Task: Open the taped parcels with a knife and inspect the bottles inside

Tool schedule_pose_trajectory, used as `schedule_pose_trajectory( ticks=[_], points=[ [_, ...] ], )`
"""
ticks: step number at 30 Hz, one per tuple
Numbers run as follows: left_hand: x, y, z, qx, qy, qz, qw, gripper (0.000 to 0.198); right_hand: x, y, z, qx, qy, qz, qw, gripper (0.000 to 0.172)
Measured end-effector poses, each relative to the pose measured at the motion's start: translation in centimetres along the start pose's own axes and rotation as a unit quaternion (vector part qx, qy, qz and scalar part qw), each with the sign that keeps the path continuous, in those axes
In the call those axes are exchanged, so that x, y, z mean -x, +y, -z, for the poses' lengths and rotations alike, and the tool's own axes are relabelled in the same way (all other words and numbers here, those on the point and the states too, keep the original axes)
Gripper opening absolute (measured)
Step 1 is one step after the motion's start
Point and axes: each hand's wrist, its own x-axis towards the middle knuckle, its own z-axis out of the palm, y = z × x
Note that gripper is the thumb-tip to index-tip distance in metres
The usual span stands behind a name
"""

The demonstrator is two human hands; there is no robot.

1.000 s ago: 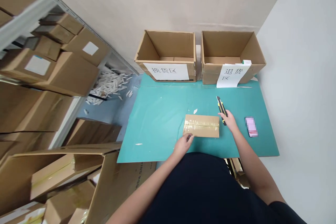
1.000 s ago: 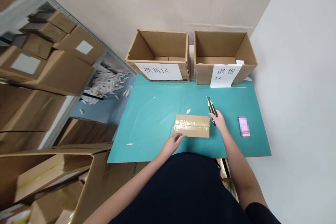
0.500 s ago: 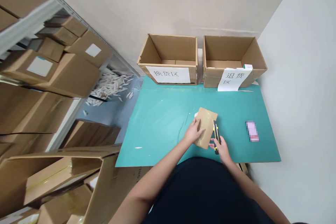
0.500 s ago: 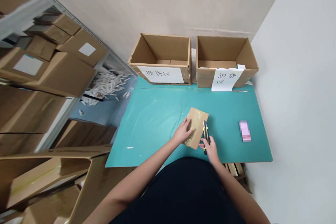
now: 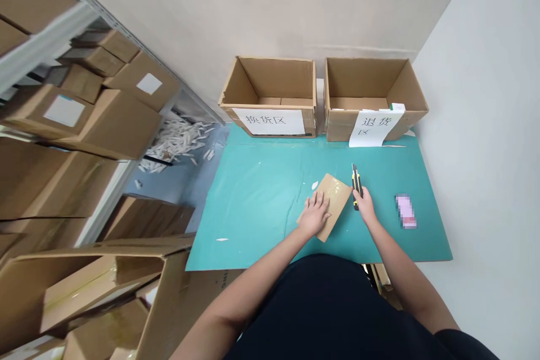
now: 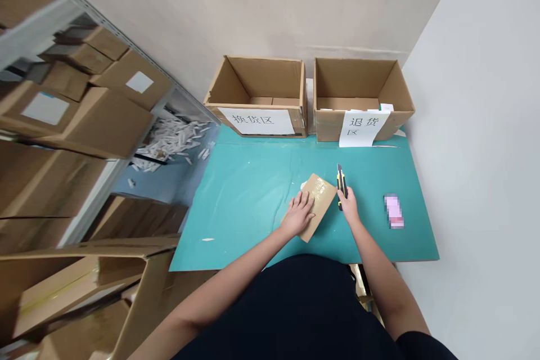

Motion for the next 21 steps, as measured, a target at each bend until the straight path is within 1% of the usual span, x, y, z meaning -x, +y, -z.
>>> schedule_pose_trajectory(
  ticks=[2, 4, 8, 12, 15, 18, 21],
  points=[
    [0.0, -0.8, 0.5, 0.007, -0.009, -0.022, 1.000, 0.054, 1.4, 0.6, 0.1, 0.002, 0.013, -0.004, 1.000, 0.045],
    [0.1, -1.3, 0.9, 0.012, -0.018, -0.039, 0.999, 0.054, 3.1, 1.1, 0.5, 0.007, 0.019, -0.008, 1.000, 0.043],
    [0.1, -1.5, 1.6, 0.018, -0.034, -0.045, 0.998, 0.058, 6.8, 1.8, 0.8, 0.018, 0.023, -0.030, 0.999, 0.040],
    [0.0, -1.6, 2.1, 0.020, -0.053, -0.055, 0.997, 0.053, 9.5, 2.3, 0.6, -0.009, 0.034, -0.058, 0.998, 0.038],
    [0.0, -1.8, 2.3, 0.007, -0.062, -0.061, 0.996, 0.053, 10.3, 2.7, 0.6, -0.034, 0.034, -0.075, 0.996, 0.038],
    [-0.1, -1.6, 2.4, -0.009, -0.076, -0.043, 0.996, 0.060, 10.2, 3.1, 0.8, -0.045, 0.021, -0.081, 0.995, 0.039],
    [-0.3, -1.2, 2.2, -0.030, -0.088, -0.030, 0.995, 0.067, 9.7, 3.3, 1.0, -0.038, 0.018, -0.070, 0.997, 0.041]
  ],
)
